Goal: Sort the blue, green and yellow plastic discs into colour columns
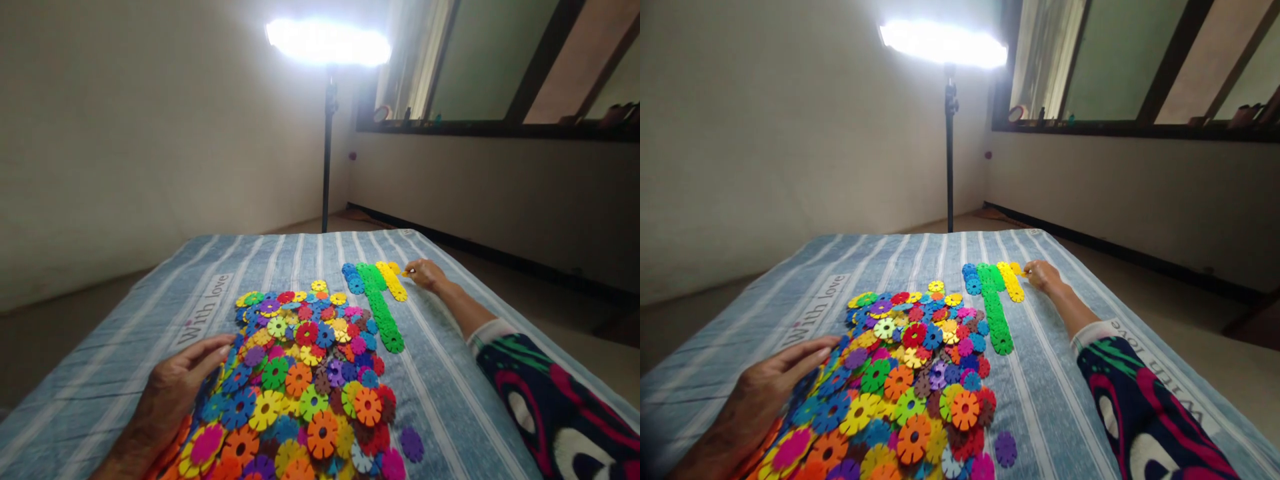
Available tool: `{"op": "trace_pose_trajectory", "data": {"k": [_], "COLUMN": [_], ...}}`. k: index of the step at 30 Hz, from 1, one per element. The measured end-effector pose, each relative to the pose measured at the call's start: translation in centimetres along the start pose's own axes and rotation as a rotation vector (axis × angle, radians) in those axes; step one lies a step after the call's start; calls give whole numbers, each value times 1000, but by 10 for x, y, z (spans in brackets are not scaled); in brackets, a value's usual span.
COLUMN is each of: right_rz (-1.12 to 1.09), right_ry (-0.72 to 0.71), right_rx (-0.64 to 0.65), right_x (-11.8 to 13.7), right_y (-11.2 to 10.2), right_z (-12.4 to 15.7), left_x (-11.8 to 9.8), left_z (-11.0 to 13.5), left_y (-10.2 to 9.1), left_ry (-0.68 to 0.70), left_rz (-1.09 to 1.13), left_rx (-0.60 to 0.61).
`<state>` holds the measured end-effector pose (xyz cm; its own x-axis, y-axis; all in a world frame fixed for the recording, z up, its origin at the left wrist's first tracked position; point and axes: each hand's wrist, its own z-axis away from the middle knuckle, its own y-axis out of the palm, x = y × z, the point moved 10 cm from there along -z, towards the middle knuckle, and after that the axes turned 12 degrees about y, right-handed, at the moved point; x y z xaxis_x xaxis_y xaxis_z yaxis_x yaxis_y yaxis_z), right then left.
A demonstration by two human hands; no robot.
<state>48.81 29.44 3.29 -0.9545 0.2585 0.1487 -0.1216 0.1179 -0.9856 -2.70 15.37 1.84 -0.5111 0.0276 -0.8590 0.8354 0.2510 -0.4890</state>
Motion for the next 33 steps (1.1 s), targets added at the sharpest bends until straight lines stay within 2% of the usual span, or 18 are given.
{"op": "trace_pose_trajectory", "data": {"k": [5, 11, 17, 24, 33], "right_rz": [19, 26, 13, -2, -21], "right_ry": [4, -13, 4, 95, 153], "right_rx": [32, 46, 23, -1, 29], "right_x": [3, 7, 7, -6, -8], "right_y": [19, 26, 26, 24, 24], "right_z": [-24, -36, -36, -35, -31], "left_x": [1, 2, 4, 2, -5], "left_z": [1, 0, 0, 2, 1], "left_y": [0, 0, 0, -1, -2], "left_ry": [-22, -19, -14, 12, 69], "left_rz": [3, -13, -13, -15, -38], "left_rx": [-8, -18, -10, -16, -30]}}
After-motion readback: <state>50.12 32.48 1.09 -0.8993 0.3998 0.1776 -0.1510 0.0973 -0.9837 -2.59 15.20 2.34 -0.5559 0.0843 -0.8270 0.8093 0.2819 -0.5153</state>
